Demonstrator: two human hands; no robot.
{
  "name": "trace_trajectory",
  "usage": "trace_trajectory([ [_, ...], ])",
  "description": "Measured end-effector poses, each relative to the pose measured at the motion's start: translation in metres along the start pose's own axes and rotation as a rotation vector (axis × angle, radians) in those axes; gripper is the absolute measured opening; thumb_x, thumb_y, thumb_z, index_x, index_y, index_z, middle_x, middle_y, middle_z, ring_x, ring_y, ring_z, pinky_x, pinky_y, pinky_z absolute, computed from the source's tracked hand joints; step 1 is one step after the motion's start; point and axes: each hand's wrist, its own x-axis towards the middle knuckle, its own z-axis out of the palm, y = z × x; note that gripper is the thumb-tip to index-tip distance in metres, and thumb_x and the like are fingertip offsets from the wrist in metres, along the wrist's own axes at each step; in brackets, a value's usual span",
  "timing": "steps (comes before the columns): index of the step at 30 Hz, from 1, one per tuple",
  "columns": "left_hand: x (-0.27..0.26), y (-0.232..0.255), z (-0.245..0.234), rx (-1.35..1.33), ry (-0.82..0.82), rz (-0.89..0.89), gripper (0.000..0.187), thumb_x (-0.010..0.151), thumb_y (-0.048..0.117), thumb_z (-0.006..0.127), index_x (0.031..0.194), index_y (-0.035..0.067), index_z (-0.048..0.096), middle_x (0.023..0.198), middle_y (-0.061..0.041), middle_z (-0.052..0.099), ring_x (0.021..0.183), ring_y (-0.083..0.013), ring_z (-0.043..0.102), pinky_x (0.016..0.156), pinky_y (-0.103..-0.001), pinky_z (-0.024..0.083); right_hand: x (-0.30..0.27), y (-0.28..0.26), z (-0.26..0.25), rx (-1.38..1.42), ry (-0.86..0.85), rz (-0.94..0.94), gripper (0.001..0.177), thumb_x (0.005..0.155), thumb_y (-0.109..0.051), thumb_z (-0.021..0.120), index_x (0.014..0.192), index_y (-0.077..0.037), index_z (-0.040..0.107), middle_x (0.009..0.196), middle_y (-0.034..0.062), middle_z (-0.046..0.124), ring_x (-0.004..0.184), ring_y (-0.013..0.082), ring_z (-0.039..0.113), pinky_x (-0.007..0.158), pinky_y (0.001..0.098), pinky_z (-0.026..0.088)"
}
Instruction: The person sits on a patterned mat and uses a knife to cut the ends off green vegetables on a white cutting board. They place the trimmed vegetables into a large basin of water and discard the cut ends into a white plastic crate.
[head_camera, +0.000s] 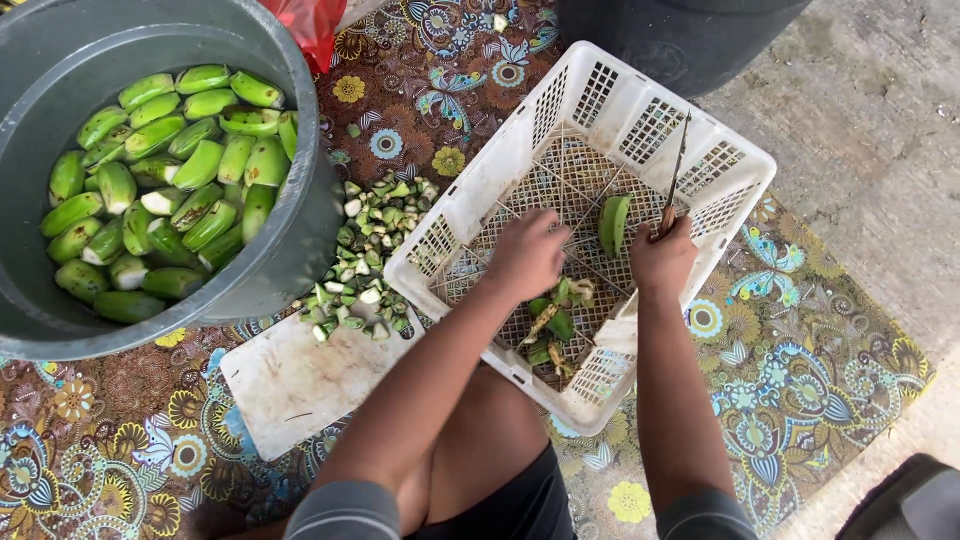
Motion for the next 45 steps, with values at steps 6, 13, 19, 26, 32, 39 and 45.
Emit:
trace_trajectory([
  [6, 0.05, 0.05, 0.094, 0.011, -0.391, -0.163, 0.037, 0.088, 0.016, 0.061, 0.124, 0.013, 0.06, 0.142, -0.021, 0.036, 0.125, -0.0411, 0.047, 0.09, -0.057, 0.052, 0.012, 0.013, 0.008, -0.074, -0.159, 0.162, 0.033, 0.082, -0.024, 0.069, 0.102, -0.007, 0.048, 0.083, 0.0239, 0.065, 0.084, 0.0447, 0.066, 0.074, 0.0552, 0.055],
  [13, 0.06, 0.043, 0.122, 0.108, -0.566, -0.281, 0.048, 0.098, 0.023, 0.051, 0.145, 0.025, 0.039, 0.154, -0.023, 0.012, 0.134, -0.0386, 0.037, 0.103, -0.052, 0.044, 0.008, -0.024, -0.021, 0.073, -0.165, 0.189, 0.034, 0.091, -0.016, 0.061, 0.117, -0.002, 0.044, 0.094, 0.0288, 0.066, 0.086, 0.0421, 0.067, 0.073, 0.0506, 0.056],
  [19, 0.062, 0.029, 0.175, 0.147, -0.268, -0.311, 0.03, 0.089, 0.022, 0.063, 0.113, 0.007, 0.066, 0.142, -0.03, 0.036, 0.121, -0.0414, 0.051, 0.099, -0.054, 0.045, 0.007, -0.013, -0.012, 0.077, -0.054, 0.166, 0.031, 0.089, -0.029, 0.062, 0.107, -0.007, 0.049, 0.074, 0.0189, 0.065, 0.081, 0.043, 0.066, 0.074, 0.0541, 0.052],
  [26, 0.059, -0.022, 0.195, 0.065, -0.161, -0.47, 0.017, 0.081, 0.011, 0.071, 0.092, -0.003, 0.069, 0.097, -0.023, 0.063, 0.076, -0.035, 0.068, 0.063, -0.047, 0.06, 0.001, -0.029, -0.017, 0.091, 0.035, 0.068, 0.024, 0.091, -0.024, 0.063, 0.098, -0.003, 0.053, 0.07, 0.0232, 0.063, 0.079, 0.0463, 0.065, 0.073, 0.0528, 0.05],
  [32, 0.042, -0.033, 0.092, -0.115, -0.06, -0.415, 0.037, 0.075, 0.001, 0.066, 0.112, 0.003, 0.064, 0.081, -0.015, 0.067, 0.071, -0.0323, 0.068, 0.058, -0.048, 0.059, 0.009, 0.0, -0.006, 0.018, 0.058, 0.015, 0.024, 0.097, -0.026, 0.062, 0.091, -0.007, 0.049, 0.074, 0.0199, 0.064, 0.071, 0.0408, 0.063, 0.067, 0.0506, 0.05],
  [39, -0.132, -0.03, -0.107, -0.318, 0.51, -0.502, 0.022, 0.076, -0.003, 0.075, 0.097, 0.003, 0.069, 0.067, -0.003, 0.067, 0.055, -0.0131, 0.065, 0.046, -0.024, 0.056, 0.013, 0.023, 0.007, -0.012, 0.12, -0.269, 0.032, 0.111, -0.025, 0.062, 0.093, -0.001, 0.049, 0.079, 0.0224, 0.064, 0.06, 0.0413, 0.059, 0.053, 0.0521, 0.044],
  [45, -0.336, -0.062, -0.184, -0.329, 0.808, -0.967, 0.028, 0.076, -0.009, 0.072, 0.064, 0.009, 0.056, 0.084, -0.015, 0.074, 0.1, -0.0252, 0.072, 0.043, -0.016, 0.058, -0.066, -0.059, -0.032, 0.129, -0.26, -0.853, 0.029, 0.116, -0.025, 0.045, 0.105, 0.002, 0.047, 0.073, 0.0125, 0.049, 0.06, 0.032, 0.053, 0.054, 0.0439, 0.042],
])
